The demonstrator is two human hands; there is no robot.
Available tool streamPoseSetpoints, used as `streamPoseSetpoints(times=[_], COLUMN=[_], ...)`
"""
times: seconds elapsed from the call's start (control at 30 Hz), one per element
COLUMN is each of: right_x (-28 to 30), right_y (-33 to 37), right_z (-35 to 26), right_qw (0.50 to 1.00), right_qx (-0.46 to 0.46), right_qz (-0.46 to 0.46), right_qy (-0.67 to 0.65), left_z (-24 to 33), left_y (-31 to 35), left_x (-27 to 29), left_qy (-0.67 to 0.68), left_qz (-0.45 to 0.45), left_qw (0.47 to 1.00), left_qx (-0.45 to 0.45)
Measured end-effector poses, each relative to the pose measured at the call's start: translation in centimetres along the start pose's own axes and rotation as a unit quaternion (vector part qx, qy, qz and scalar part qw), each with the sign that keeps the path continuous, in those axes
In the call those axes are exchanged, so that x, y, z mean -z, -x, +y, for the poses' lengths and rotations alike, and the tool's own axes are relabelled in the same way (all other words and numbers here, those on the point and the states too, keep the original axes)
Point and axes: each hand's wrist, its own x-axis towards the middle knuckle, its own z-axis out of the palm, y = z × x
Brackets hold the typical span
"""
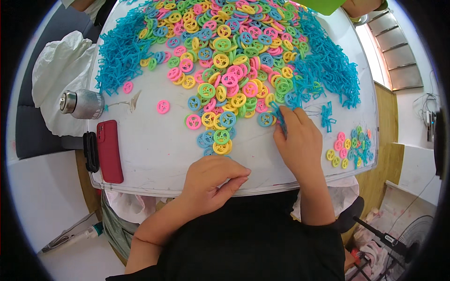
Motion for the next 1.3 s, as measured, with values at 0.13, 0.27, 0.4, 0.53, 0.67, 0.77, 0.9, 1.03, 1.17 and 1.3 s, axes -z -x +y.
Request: streamPoseSetpoints(times=[0.13,0.27,0.4,0.53,0.67,0.77,0.9,1.03,1.17,1.3], right_x=[0.4,1.6,4.2,4.9,4.0,3.6,2.7,3.1,1.5,1.3], right_y=[-0.5,-0.1,2.1,2.2,2.8,2.8,2.9,1.9,-1.4,-2.4], right_z=[0.5,1.0,0.3,0.5,1.3,1.0,0.3,-0.3,0.9,-0.4], right_qw=[1.000,0.994,0.911,0.702,0.607,0.615,0.641,0.776,0.943,0.981], right_qx=[0.005,-0.017,-0.089,0.060,0.046,-0.005,0.031,-0.029,-0.059,-0.011], right_qz=[-0.015,-0.007,-0.053,-0.356,-0.430,-0.425,-0.390,-0.259,-0.044,-0.074], right_qy=[-0.022,-0.105,-0.398,-0.614,-0.666,-0.665,-0.660,-0.574,-0.326,-0.178], left_z=[-0.1,0.1,0.8,1.0,0.5,0.6,-0.1,-0.2,0.3,0.9], left_y=[-0.3,-0.4,-0.7,-1.5,-1.3,-0.7,-0.5,-0.8,-1.4,-1.3], left_x=[-0.2,-0.1,0.0,-0.3,-0.6,-0.9,-0.7,-0.8,0.4,0.0], left_qy=[0.013,-0.004,0.069,0.218,0.291,0.303,0.310,0.291,0.076,-0.011], left_qz=[0.013,0.015,0.042,-0.086,-0.159,-0.132,-0.115,-0.028,0.011,0.037], left_qw=[1.000,1.000,0.994,0.972,0.943,0.944,0.944,0.956,0.996,0.997], left_qx=[-0.019,0.001,0.071,0.008,-0.036,-0.003,0.020,-0.014,-0.040,-0.063])
